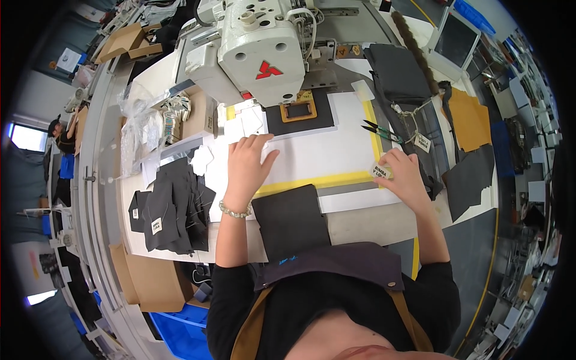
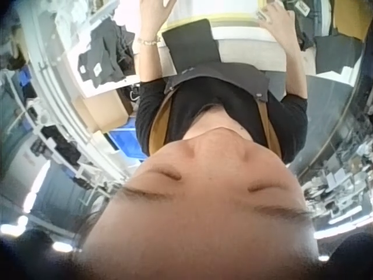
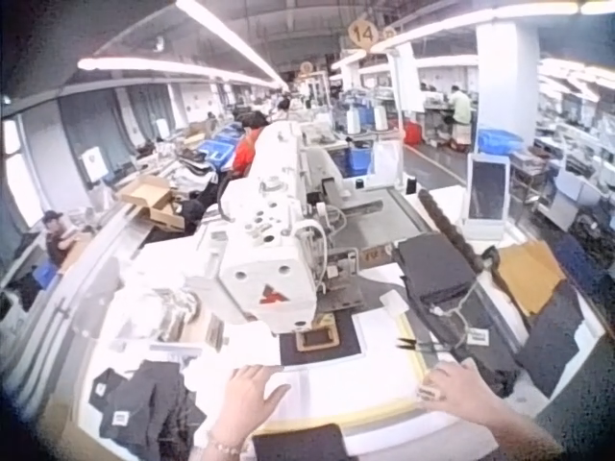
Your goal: Sewing small white labels onto square black leather patches using an industrial sewing machine.
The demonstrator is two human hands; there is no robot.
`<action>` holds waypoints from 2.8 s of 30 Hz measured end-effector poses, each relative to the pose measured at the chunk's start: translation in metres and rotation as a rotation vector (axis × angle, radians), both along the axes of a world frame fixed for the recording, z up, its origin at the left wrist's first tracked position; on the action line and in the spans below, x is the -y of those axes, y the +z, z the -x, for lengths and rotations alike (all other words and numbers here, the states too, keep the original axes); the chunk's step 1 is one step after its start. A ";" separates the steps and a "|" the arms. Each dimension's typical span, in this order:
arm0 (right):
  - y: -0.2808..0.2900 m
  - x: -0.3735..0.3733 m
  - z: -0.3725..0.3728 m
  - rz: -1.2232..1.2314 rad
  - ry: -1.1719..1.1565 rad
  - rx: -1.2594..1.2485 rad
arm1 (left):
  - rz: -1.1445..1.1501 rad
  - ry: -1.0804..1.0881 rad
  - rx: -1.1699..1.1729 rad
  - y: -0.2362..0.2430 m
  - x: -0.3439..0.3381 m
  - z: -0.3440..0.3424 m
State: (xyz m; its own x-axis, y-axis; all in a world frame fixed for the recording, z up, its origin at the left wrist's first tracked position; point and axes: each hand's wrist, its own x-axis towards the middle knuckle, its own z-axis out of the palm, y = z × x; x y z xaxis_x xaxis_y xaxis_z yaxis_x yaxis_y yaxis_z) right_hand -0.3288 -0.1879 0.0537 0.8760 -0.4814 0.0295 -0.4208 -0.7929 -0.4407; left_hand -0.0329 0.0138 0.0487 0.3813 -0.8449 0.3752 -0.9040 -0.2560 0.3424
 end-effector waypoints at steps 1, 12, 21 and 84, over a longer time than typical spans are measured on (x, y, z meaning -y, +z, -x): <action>-0.003 -0.003 0.001 0.000 -0.051 0.068 | 0.036 -0.027 -0.022 -0.001 0.000 0.006; -0.003 -0.019 -0.010 -0.119 -0.060 0.274 | 0.111 -0.293 -0.244 -0.006 0.007 0.063; -0.033 -0.063 -0.037 -1.565 0.004 0.446 | 0.144 -0.597 -0.533 -0.001 0.007 0.089; -0.058 0.040 -0.195 0.366 0.462 0.454 | -0.002 -0.225 -0.343 -0.028 0.060 -0.019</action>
